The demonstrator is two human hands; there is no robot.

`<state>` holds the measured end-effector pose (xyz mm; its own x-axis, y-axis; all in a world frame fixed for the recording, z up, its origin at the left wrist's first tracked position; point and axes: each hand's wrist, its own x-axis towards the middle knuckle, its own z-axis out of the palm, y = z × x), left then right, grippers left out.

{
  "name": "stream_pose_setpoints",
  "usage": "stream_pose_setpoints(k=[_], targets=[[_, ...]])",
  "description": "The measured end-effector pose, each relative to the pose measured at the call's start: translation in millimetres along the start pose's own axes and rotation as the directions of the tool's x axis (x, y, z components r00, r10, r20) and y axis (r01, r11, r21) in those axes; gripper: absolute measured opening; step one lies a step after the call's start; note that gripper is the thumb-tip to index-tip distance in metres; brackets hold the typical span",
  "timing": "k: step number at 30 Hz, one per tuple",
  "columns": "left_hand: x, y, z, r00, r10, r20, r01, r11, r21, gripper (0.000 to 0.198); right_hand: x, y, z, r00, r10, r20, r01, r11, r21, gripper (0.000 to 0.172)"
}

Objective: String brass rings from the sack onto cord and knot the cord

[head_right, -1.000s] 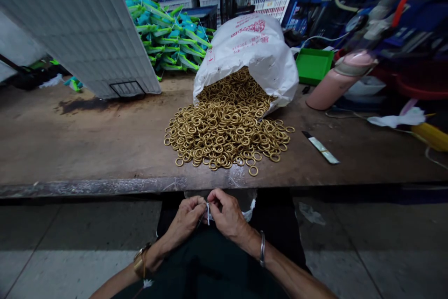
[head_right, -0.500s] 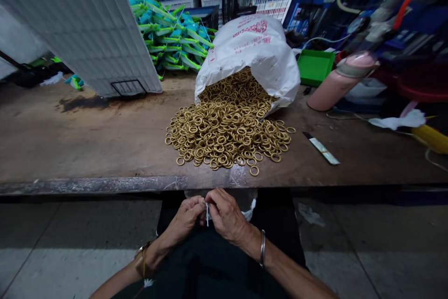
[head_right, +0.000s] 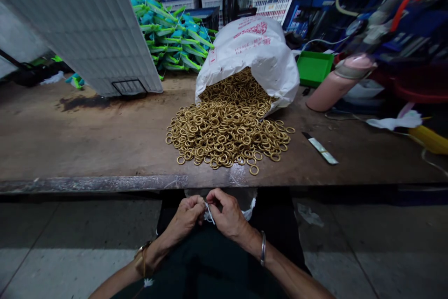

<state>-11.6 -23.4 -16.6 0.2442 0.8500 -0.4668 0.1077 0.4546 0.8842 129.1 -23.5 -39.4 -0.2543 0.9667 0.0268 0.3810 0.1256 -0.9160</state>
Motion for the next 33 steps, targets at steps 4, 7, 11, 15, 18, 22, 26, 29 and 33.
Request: stream_pose_setpoints(k=[4, 7, 11, 15, 18, 22, 26, 29, 33], targets=[[-2.6, 1.5, -0.3, 1.000, 0.012, -0.002, -0.012, 1.000, 0.027, 0.019, -0.5, -4.3, -3.9, 0.983, -0.182, 0.016, 0.183, 0.977, -0.109, 0.018], [-3.5, -1.6, -1.8, 0.999, 0.028, 0.015, -0.029, 0.999, 0.024, 0.018, -1.3, -5.9, -6.6, 0.969, -0.237, 0.072, 0.245, 0.959, -0.143, 0.020], [-2.8, -8.3, -3.6, 0.998, 0.021, 0.051, -0.022, 1.000, 0.010, 0.017, -2.3, -8.4, -10.1, 0.952, -0.272, 0.140, 0.293, 0.942, -0.164, 0.020], [-0.7, -14.1, -2.9, 0.996, -0.027, 0.087, 0.031, 0.999, -0.043, 0.018, -3.4, -11.2, -12.9, 0.941, -0.266, 0.207, 0.303, 0.937, -0.173, 0.022], [0.6, -16.7, -1.3, 0.992, -0.055, 0.110, 0.064, 0.995, -0.079, 0.019, -4.6, -12.3, -13.7, 0.939, -0.253, 0.231, 0.298, 0.937, -0.182, 0.024], [1.2, -18.9, 0.2, 0.989, -0.061, 0.132, 0.074, 0.992, -0.098, 0.019, -6.0, -10.1, -12.7, 0.942, -0.245, 0.228, 0.285, 0.945, -0.163, 0.024], [0.2, -18.0, -0.7, 0.990, -0.060, 0.130, 0.073, 0.993, -0.093, 0.020, -6.6, -4.5, -7.9, 0.964, -0.206, 0.167, 0.224, 0.970, -0.096, 0.024], [-1.8, -12.0, -1.6, 0.996, -0.030, 0.082, 0.034, 0.999, -0.042, 0.020, -6.2, -3.5, -4.5, 0.985, -0.132, 0.115, 0.138, 0.990, -0.041, 0.018], [-4.1, -1.9, 0.6, 0.985, 0.116, -0.130, -0.099, 0.986, 0.134, 0.017, -4.0, -8.1, -5.9, 1.000, 0.010, -0.029, -0.009, 1.000, 0.023, 0.009]])
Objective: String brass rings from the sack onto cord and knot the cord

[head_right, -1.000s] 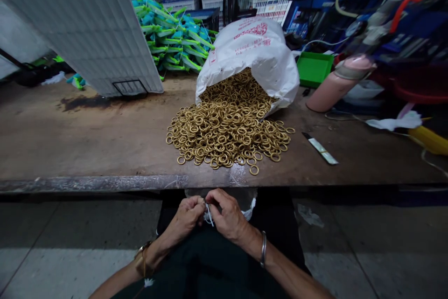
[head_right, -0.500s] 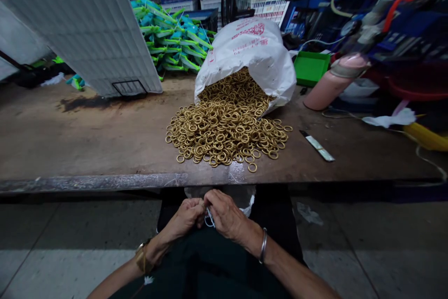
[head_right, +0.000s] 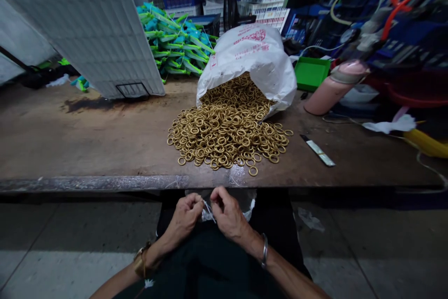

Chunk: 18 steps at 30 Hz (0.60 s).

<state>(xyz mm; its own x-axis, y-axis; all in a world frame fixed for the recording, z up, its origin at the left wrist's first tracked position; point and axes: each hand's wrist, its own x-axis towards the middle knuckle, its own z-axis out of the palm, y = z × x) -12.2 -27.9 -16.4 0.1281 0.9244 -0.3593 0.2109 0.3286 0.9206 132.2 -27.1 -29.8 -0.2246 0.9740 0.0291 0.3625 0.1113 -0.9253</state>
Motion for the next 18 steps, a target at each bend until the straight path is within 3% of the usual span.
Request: stream_pose_setpoints(k=[3, 9, 18], targets=[[-0.1, 3.9, 2.5, 0.991, 0.099, -0.092, -0.094, 0.994, 0.056, 0.017, 2.6, -5.5, -3.0, 0.998, 0.065, -0.027, -0.062, 0.995, 0.076, 0.014], [1.9, 7.0, 3.5, 0.962, 0.247, -0.118, -0.227, 0.961, 0.159, 0.016, 8.5, -13.4, -3.6, 0.995, 0.056, 0.080, -0.066, 0.990, 0.126, 0.013], [5.2, 10.9, -2.1, 0.938, 0.306, -0.165, -0.268, 0.939, 0.214, 0.006, 16.8, -11.1, -7.1, 1.000, -0.009, -0.023, 0.009, 0.999, -0.037, 0.015]])
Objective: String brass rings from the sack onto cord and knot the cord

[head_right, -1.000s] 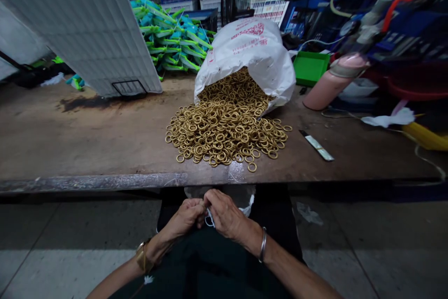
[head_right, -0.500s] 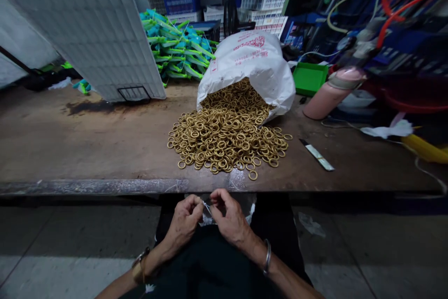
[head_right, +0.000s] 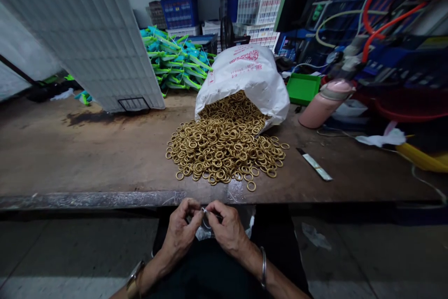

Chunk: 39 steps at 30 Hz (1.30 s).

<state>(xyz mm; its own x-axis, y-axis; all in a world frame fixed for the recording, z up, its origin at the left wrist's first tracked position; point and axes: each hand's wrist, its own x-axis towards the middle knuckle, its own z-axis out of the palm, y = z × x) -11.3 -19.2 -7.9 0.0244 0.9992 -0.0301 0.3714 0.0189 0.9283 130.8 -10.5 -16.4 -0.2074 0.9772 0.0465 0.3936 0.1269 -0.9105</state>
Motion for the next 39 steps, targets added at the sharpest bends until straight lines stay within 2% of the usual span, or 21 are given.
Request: stream_pose_setpoints(k=[3, 7, 9, 11, 14, 17, 20, 22, 24, 26, 28, 31, 33, 36, 39], targets=[[1.9, 4.7, -1.1, 0.999, -0.006, 0.045, 0.010, 0.995, -0.099, 0.021, 1.3, -2.3, -3.0, 0.999, -0.044, -0.020, 0.043, 0.998, -0.050, 0.015], [5.2, 8.2, -0.3, 0.981, -0.105, 0.164, 0.149, 0.948, -0.280, 0.013, 2.2, -3.9, -4.9, 0.995, -0.082, -0.050, 0.077, 0.992, -0.100, 0.015], [6.2, 6.8, 0.7, 0.972, -0.155, 0.179, 0.206, 0.926, -0.317, 0.013, 2.6, -3.0, -4.7, 0.994, -0.092, -0.061, 0.084, 0.989, -0.125, 0.015], [6.2, 4.5, 1.7, 0.972, -0.170, 0.159, 0.213, 0.926, -0.313, 0.013, 3.0, -1.7, -4.2, 0.992, -0.101, -0.069, 0.089, 0.984, -0.154, 0.013], [4.8, 2.1, 2.5, 0.990, -0.115, 0.082, 0.131, 0.963, -0.234, 0.013, 3.7, -0.3, -3.3, 0.988, -0.129, -0.090, 0.109, 0.973, -0.203, 0.012], [3.0, 1.0, 2.6, 0.999, 0.032, 0.003, -0.031, 0.995, -0.099, 0.012, 4.5, 0.0, -2.4, 0.981, -0.157, -0.118, 0.125, 0.963, -0.240, 0.012], [1.4, -0.1, 2.8, 0.986, 0.169, 0.004, -0.169, 0.986, 0.008, 0.011, 5.8, -0.3, -1.4, 0.974, -0.171, -0.147, 0.129, 0.957, -0.259, 0.011], [0.9, 0.5, 3.1, 0.982, 0.189, 0.026, -0.189, 0.982, 0.017, 0.011, 6.9, -0.8, -1.0, 0.970, -0.175, -0.167, 0.130, 0.959, -0.251, 0.011], [1.3, 3.6, 3.1, 0.990, 0.126, 0.055, -0.124, 0.991, -0.043, 0.012, 7.9, -1.2, -0.9, 0.968, -0.169, -0.184, 0.126, 0.967, -0.223, 0.011], [2.6, 8.5, 2.3, 0.995, 0.015, 0.095, 0.000, 0.988, -0.154, 0.015, 8.6, -1.3, -1.0, 0.968, -0.164, -0.189, 0.128, 0.974, -0.189, 0.011], [4.5, 13.1, 0.9, 0.987, -0.095, 0.130, 0.125, 0.959, -0.253, 0.022, 8.9, -1.0, -1.2, 0.968, -0.167, -0.189, 0.137, 0.977, -0.162, 0.010], [7.8, 14.8, -0.2, 0.967, -0.192, 0.168, 0.242, 0.898, -0.367, 0.026, 9.3, -1.4, -1.8, 0.966, -0.181, -0.184, 0.159, 0.979, -0.130, 0.010], [9.6, 12.4, 0.6, 0.947, -0.221, 0.233, 0.310, 0.820, -0.482, 0.027, 10.1, -2.7, -2.5, 0.962, -0.211, -0.176, 0.195, 0.975, -0.106, 0.010], [11.2, 7.8, 2.8, 0.915, -0.225, 0.334, 0.396, 0.653, -0.645, 0.029, 11.8, -5.3, -3.6, 0.945, -0.274, -0.178, 0.264, 0.961, -0.081, 0.011], [12.1, 5.5, 3.1, 0.904, -0.198, 0.379, 0.417, 0.603, -0.680, 0.028, 12.7, -5.7, -3.9, 0.929, -0.320, -0.185, 0.307, 0.947, -0.097, 0.012]])
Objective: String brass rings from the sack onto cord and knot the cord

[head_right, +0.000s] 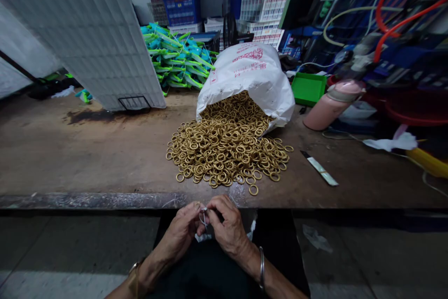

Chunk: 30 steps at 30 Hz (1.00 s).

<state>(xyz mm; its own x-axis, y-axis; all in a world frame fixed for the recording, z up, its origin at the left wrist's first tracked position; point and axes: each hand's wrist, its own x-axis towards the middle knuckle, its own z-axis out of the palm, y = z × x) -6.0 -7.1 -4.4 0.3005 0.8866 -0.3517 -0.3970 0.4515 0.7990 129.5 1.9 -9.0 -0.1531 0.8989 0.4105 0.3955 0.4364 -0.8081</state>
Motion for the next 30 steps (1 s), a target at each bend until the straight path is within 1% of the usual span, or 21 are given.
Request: stream_pose_setpoints(k=[3, 8, 11, 14, 16, 19, 21, 25, 30], targets=[[0.1, 1.0, -2.2, 1.000, -0.008, 0.019, 0.007, 0.999, 0.046, 0.025, -1.2, 2.4, 0.9, 1.000, -0.027, -0.012, 0.027, 0.999, -0.024, 0.012], [0.5, 3.7, -6.9, 0.999, -0.033, -0.010, 0.034, 0.992, 0.122, 0.027, -3.5, 6.4, 2.8, 0.998, -0.050, -0.025, 0.050, 0.998, -0.033, 0.013], [0.5, 6.6, -7.8, 0.999, -0.039, -0.026, 0.044, 0.974, 0.220, 0.028, -3.6, 7.0, 3.1, 0.998, -0.059, -0.029, 0.058, 0.998, -0.034, 0.014], [0.1, 10.0, -5.6, 0.997, -0.035, -0.066, 0.053, 0.953, 0.299, 0.028, -3.5, 7.1, 3.5, 0.998, -0.065, -0.027, 0.064, 0.997, -0.041, 0.015], [-0.1, 11.1, -3.6, 0.994, 0.003, -0.105, 0.035, 0.933, 0.358, 0.027, -3.6, 6.9, 3.8, 0.998, -0.051, -0.034, 0.049, 0.997, -0.058, 0.014], [0.1, 9.8, -2.8, 0.980, 0.128, -0.151, -0.038, 0.871, 0.490, 0.022, -4.4, 6.2, 4.1, 0.998, -0.018, -0.058, 0.013, 0.996, -0.087, 0.014], [0.3, 7.7, -3.8, 0.967, 0.193, -0.166, -0.069, 0.827, 0.558, 0.020, -5.2, 5.5, 4.3, 0.999, -0.017, -0.051, 0.012, 0.995, -0.100, 0.014], [-0.7, 3.8, -5.2, 0.957, 0.238, -0.164, -0.085, 0.774, 0.627, 0.018, -7.3, 5.4, 5.4, 1.000, -0.020, 0.011, 0.022, 0.992, -0.121, 0.013], [-3.4, -0.1, -3.7, 0.943, 0.286, -0.167, -0.110, 0.747, 0.656, 0.019, -10.1, 7.0, 6.5, 0.998, -0.018, 0.063, 0.028, 0.987, -0.158, 0.011]])
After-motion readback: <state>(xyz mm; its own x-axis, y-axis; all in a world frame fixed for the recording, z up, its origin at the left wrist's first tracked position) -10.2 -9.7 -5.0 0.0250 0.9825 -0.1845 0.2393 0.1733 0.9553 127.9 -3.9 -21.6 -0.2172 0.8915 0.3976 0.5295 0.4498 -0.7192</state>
